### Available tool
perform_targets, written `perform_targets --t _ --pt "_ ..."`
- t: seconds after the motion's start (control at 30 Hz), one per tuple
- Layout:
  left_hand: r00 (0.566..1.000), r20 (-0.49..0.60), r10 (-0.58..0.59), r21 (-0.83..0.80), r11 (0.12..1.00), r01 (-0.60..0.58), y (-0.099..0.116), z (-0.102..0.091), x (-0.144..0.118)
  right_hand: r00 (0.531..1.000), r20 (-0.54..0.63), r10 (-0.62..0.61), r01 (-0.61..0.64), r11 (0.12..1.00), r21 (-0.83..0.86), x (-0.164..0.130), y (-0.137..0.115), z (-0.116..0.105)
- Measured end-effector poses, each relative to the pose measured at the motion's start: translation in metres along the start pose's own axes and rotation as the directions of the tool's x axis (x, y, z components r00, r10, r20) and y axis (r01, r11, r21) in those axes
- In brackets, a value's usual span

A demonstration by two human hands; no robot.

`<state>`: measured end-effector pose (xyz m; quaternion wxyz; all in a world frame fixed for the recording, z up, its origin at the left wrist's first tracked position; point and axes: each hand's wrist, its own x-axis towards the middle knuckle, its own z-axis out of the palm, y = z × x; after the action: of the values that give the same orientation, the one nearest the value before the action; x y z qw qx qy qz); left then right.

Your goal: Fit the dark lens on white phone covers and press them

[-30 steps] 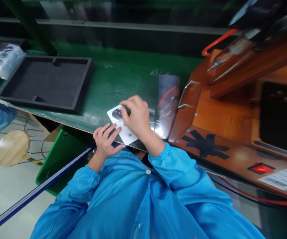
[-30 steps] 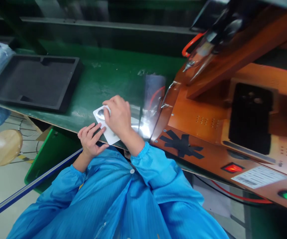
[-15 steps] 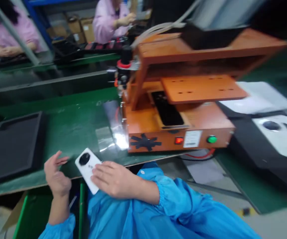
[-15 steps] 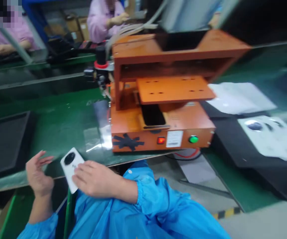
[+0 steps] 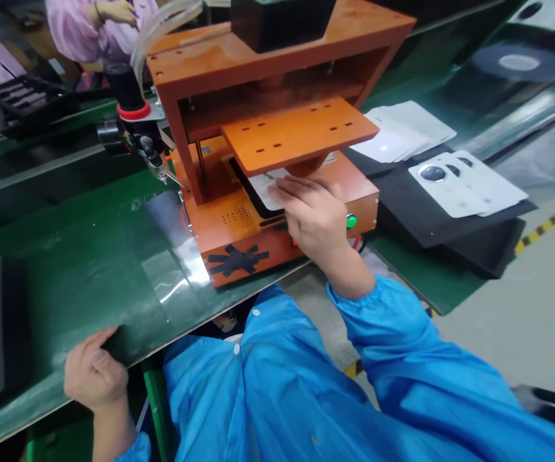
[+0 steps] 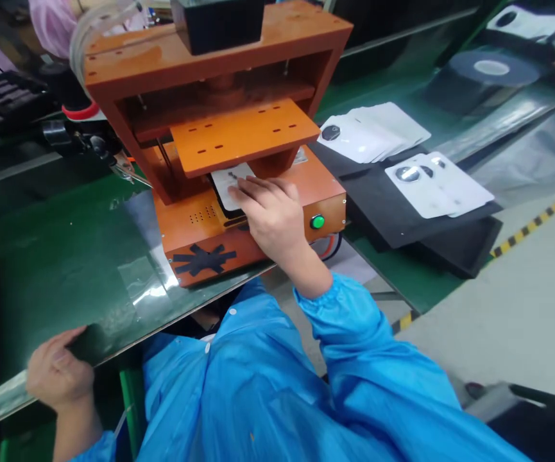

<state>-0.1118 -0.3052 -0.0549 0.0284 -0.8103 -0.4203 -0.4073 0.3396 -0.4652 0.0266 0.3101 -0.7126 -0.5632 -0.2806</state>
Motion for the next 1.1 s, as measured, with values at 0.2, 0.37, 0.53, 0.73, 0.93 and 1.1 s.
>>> perform_targets --t 0.2,0.37,0.53,0.73,0.93,1.1 --pt "1.0 0.005 -0.022 0.015 1.0 0.022 0.008 -0.002 0.002 0.96 0.281 -0.016 -0.015 0.994 0.109 0.014 0.016 0.002" --pt "1.0 -0.001 -0.018 0.03 0.999 0.018 0.005 -0.001 0.001 0.93 0.368 -0.024 -0.032 0.989 0.145 0.016 0.021 -0.008" --pt "1.0 0.0 -0.018 0.042 0.999 0.018 0.004 0.0 0.002 0.9 0.434 -0.036 -0.013 0.994 0.109 0.022 0.022 -0.013" --pt "1.0 0.002 0.001 0.022 1.0 -0.001 0.006 0.0 0.004 0.947 0.317 0.053 -0.076 0.995 0.061 0.019 0.009 0.0" --pt "1.0 0.003 0.024 0.027 0.999 -0.024 0.003 0.0 0.002 0.949 0.306 0.08 -0.074 0.997 -0.03 0.022 -0.006 0.011" --pt "0.999 -0.001 0.047 0.018 0.999 -0.047 0.0 0.0 0.001 0.951 0.303 0.069 -0.05 0.996 -0.073 0.034 -0.003 0.016"
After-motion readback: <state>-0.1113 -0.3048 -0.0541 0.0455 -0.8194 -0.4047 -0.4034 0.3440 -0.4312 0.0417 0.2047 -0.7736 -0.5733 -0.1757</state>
